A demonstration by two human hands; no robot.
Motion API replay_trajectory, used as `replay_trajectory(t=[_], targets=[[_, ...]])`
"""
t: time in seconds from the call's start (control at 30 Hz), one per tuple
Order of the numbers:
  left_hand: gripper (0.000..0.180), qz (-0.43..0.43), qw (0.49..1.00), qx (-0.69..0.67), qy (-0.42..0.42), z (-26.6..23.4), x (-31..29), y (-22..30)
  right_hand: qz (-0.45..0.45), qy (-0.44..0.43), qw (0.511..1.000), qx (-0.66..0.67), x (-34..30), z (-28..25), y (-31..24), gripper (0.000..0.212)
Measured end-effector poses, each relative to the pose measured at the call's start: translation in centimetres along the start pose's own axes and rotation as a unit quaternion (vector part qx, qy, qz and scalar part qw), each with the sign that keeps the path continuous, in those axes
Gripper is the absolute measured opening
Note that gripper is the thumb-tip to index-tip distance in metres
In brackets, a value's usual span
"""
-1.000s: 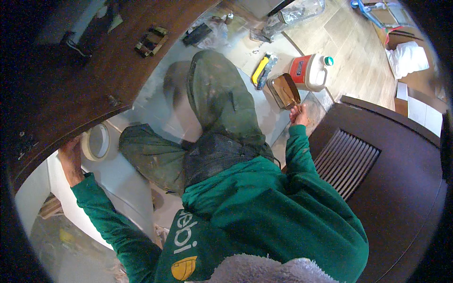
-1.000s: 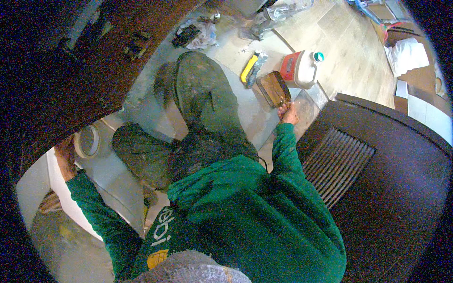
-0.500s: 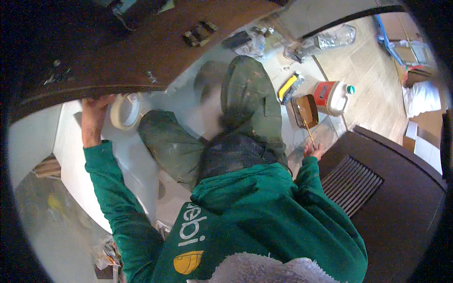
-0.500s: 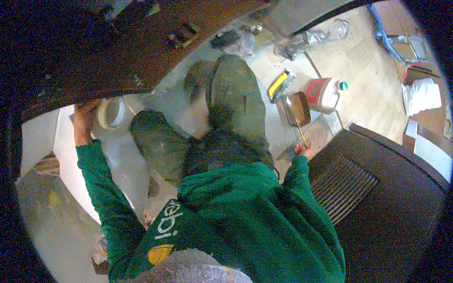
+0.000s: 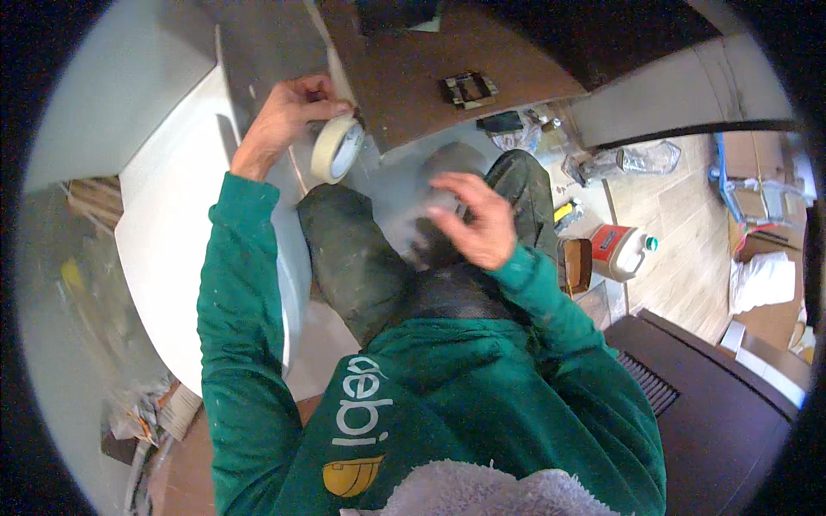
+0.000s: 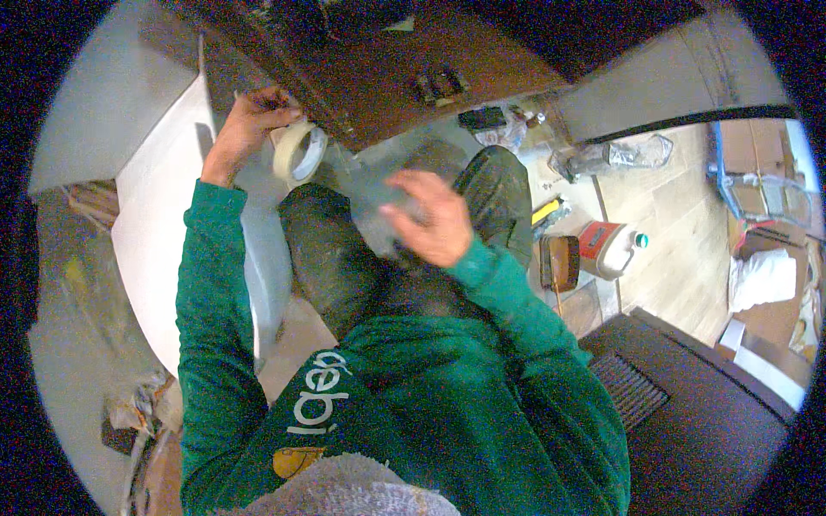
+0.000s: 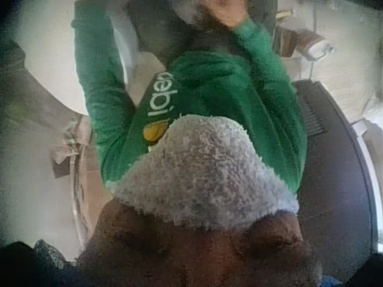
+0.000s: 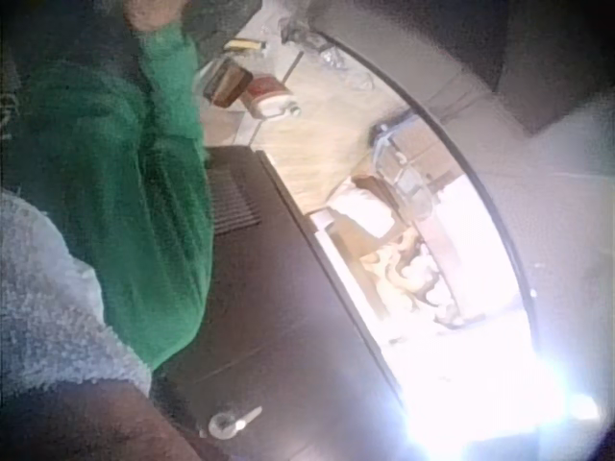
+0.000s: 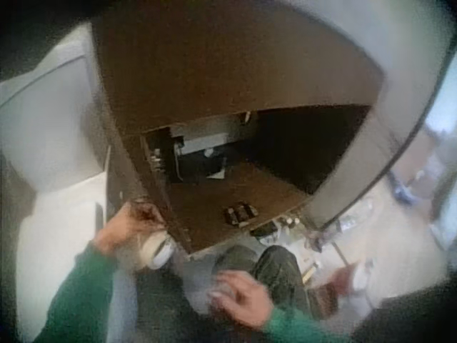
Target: The person applies adhesive tape along the edge of a wooden cabinet door. They use a brush to spread a substance on the tape and then press it into place.
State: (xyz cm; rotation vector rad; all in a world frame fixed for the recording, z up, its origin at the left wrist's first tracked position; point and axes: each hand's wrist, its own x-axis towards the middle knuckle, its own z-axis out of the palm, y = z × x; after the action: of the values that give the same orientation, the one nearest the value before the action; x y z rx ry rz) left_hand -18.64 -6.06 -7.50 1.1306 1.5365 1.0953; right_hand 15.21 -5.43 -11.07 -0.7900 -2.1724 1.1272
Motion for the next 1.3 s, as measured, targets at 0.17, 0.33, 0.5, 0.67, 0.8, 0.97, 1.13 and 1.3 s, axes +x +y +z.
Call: replay_trajectory(t=[0.17, 0.33, 0.5, 0.67, 0.8, 0.97, 1.13, 1.3], targets=[[0.022, 0.023, 0.999, 0.041, 0.017, 0.2, -0.3, 0.1, -0.110, -0.001, 0.994, -0.005, 4.4, 8.5, -2.7, 0.042], [0.020, -0.001, 0.999, 0.044, 0.010, 0.2, 0.0, 0.7, -0.097, 0.004, 0.995, 0.005, 4.3, 12.6, -1.7, 0.035], [0.025, 0.004, 0.995, 0.102, -0.001, 0.4, 0.1, 0.9, -0.039, 0.088, 0.995, 0.016, 3.9, 13.9, -1.8, 0.026], [0.023, 0.008, 0.999, 0.041, -0.023, 0.2, -0.3, 0.6, -0.124, 0.131, 0.981, -0.068, 4.9, 14.5, -1.3, 0.027], [0.024, 0.017, 0.999, 0.034, -0.008, 0.3, -0.3, 0.7, -0.038, 0.114, 0.992, -0.043, 3.7, 15.6, 0.0, 0.024], [0.023, 0.037, 0.998, 0.051, -0.004, 0.4, 0.0, 1.0, 0.268, 0.013, 0.961, 0.073, 1.5, 17.0, 2.9, 0.030], [0.017, 0.032, 0.999, 0.014, 0.005, 0.0, 0.4, 0.7, 0.235, -0.009, 0.972, 0.026, 0.7, 17.5, 5.5, 0.042], [0.014, 0.061, 0.997, 0.052, 0.001, 0.0, 0.5, 0.5, 0.397, 0.116, 0.849, 0.329, 1.5, 19.0, 7.4, 0.028]])
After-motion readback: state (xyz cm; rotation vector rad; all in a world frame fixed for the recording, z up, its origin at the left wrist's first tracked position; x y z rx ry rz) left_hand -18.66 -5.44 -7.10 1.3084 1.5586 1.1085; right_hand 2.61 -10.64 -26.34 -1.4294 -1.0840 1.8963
